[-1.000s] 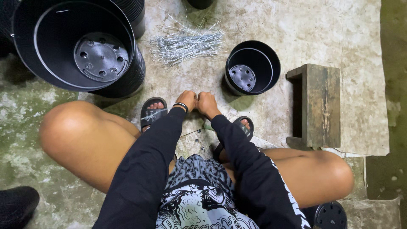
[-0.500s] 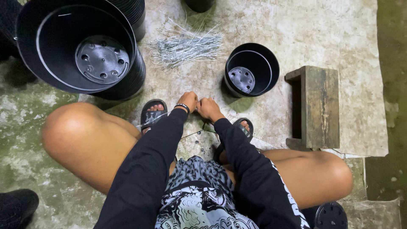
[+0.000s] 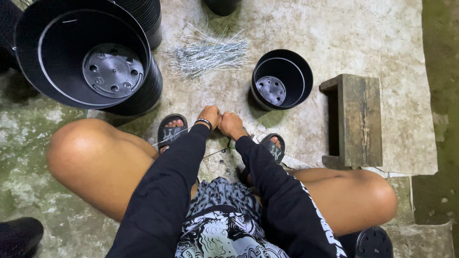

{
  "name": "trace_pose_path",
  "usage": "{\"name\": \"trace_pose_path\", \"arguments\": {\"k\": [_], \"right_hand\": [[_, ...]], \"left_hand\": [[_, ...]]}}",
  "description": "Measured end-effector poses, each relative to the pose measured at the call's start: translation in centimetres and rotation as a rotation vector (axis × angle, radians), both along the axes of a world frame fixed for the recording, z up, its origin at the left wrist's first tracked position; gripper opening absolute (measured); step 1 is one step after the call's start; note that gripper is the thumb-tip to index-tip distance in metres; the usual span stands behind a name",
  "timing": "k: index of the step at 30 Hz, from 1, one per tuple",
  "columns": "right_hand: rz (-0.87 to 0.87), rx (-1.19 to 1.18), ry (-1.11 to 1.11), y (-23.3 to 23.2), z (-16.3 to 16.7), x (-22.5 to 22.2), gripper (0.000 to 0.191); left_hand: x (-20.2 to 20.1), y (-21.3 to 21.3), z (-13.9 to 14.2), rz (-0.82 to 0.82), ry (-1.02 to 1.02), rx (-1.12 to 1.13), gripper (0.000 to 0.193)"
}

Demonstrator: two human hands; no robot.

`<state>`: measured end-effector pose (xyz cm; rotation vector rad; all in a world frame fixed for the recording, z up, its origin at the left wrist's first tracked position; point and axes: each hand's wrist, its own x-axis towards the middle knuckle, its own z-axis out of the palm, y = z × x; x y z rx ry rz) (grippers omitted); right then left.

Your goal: The person sits on the floor and assembles black plastic plant pots by inserting metal wire handles through holes in the pot rims. They use pliers to cut and bend the wires, then secure the handles to each pot before stacking them.

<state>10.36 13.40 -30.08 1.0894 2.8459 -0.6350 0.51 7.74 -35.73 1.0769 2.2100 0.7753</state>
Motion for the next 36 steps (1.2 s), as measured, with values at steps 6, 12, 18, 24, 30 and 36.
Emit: {"name": "trace_pose_path", "arguments": {"k": [6, 12, 18, 24, 30, 36], "right_hand": [[-0.061, -0.066, -0.061, 0.4, 0.2, 0.0, 0.043], [-0.235, -0.092, -0.263, 4.2, 0.8, 2.4, 0.039], [-0.450, -0.243, -0.226, 5.7, 1.5, 4.3, 0.043], [-0.287, -0.325, 0.205, 3.9, 2.6, 0.0, 0.047], [-0.392, -0.759, 0.499, 4.6, 5.4, -3.5, 0.041], [-0.100, -1.019, 0.343, 7.0, 7.2, -4.2, 0.037]], "left_hand": [[0.3, 0.0, 1.1, 0.048, -0.054, -0.034, 0.019], [-0.6, 1.3, 1.8, -0.143, 0.119, -0.082, 0.016], [-5.3, 4.4, 7.0, -0.394, 0.614, -0.139, 0.023], [-9.1, 5.1, 16.1, -0.559, 0.882, -0.050, 0.020], [-12.9, 3.6, 26.0, -0.643, 0.754, 0.267, 0.016], [-13.3, 1.2, 28.4, -0.497, 0.251, 0.673, 0.015]]}}
